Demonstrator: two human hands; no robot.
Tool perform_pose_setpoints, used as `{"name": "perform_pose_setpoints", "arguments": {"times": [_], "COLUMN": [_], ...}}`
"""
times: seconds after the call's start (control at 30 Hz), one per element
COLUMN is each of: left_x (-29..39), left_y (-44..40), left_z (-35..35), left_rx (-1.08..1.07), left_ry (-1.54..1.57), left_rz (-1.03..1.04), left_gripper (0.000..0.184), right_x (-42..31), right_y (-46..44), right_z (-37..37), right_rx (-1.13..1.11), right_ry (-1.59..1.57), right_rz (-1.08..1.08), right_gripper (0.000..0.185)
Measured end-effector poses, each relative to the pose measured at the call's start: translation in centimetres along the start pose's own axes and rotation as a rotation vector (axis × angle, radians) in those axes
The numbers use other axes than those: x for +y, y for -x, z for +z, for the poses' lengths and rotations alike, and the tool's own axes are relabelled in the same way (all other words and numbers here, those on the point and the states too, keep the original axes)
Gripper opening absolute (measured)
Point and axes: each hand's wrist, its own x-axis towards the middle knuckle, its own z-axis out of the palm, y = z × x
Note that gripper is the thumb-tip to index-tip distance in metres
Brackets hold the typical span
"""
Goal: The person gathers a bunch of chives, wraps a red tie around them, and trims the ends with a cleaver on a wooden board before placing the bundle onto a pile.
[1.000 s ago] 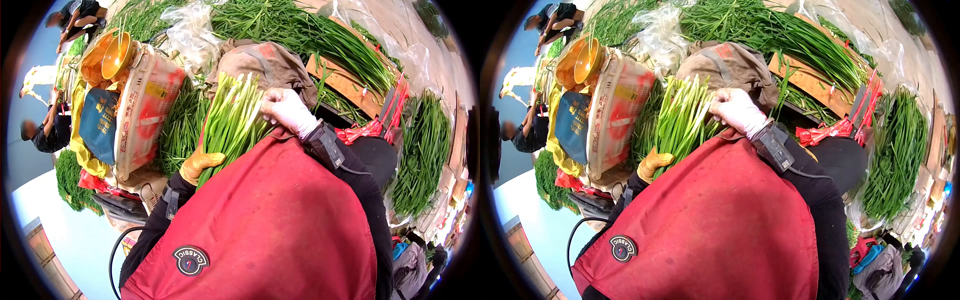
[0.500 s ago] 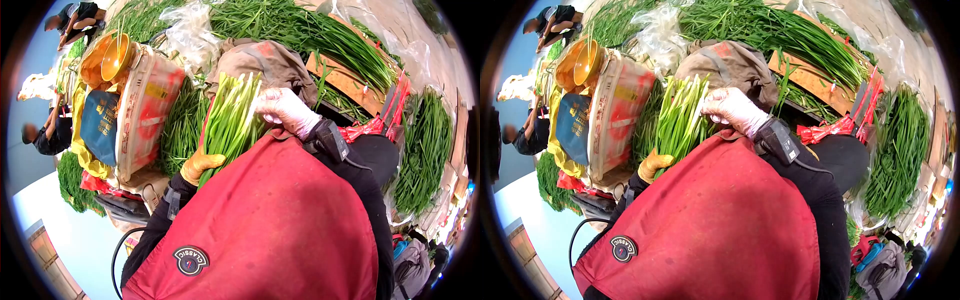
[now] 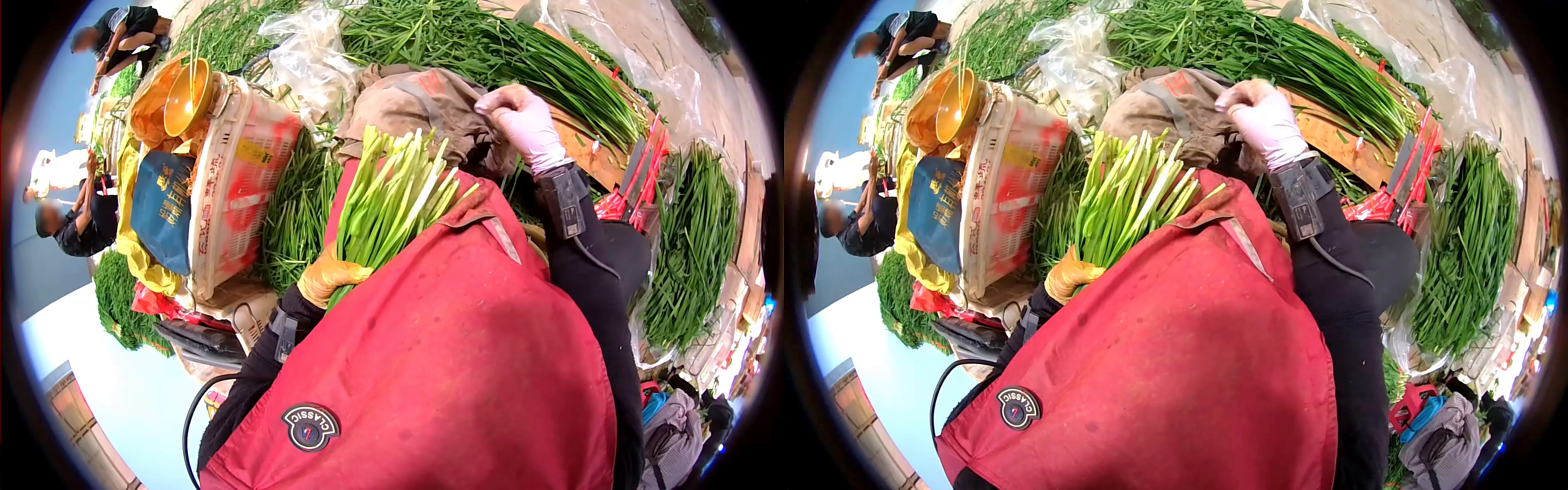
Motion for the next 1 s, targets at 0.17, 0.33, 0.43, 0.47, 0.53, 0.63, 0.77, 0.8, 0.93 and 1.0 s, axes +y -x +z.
{"name": "perform_pose_setpoints", "arguments": {"times": [0.17, 0.33, 0.43, 0.47, 0.53, 0.63, 0.77, 0.8, 0.93, 1.0], "left_x": [0.3, -0.1, -0.2, -0.2, 0.1, 0.2, -0.1, -0.2, -0.5, -0.1], "left_y": [-0.2, 0.1, 0.2, 0.2, 0.2, 0.0, -0.2, -0.1, -0.3, -0.4], "left_z": [0.3, 0.2, -0.1, -0.1, -0.1, -1.2, -1.0, -1.4, -2.2, -1.7], "left_rx": [-0.023, 0.02, -0.002, -0.001, 0.004, 0.001, -0.075, -0.09, -0.102, -0.12], "left_ry": [0.011, 0.058, 0.094, 0.08, 0.049, -0.043, 0.05, 0.041, 0.017, -0.005], "left_rz": [-0.015, 0.008, 0.012, 0.006, -0.001, -0.074, -0.014, -0.023, -0.006, 0.009], "left_gripper": [0.068, 0.068, 0.067, 0.065, 0.063, 0.057, 0.053, 0.052, 0.051, 0.051], "right_x": [-3.1, -1.6, 0.0, 0.1, 0.7, 1.0, -2.4, -2.7, -3.4, -3.6], "right_y": [1.5, 1.4, -0.1, -0.5, -1.6, -1.3, 1.5, 1.7, 3.3, 3.2], "right_z": [2.7, 4.1, 1.7, 0.8, -1.3, -1.8, 1.8, 2.6, 4.8, 5.0], "right_rx": [-0.548, -0.351, -0.021, 0.112, 0.239, -0.129, -0.326, -0.405, -0.416, -0.399], "right_ry": [-0.175, -0.435, -0.383, -0.371, -0.241, 0.349, 0.206, 0.097, 0.401, 0.485], "right_rz": [0.052, 0.143, -0.067, -0.111, -0.115, -0.264, -0.436, -0.554, -0.634, -0.72], "right_gripper": [0.041, 0.016, 0.013, 0.013, 0.013, 0.03, 0.033, 0.029, 0.026, 0.029]}}
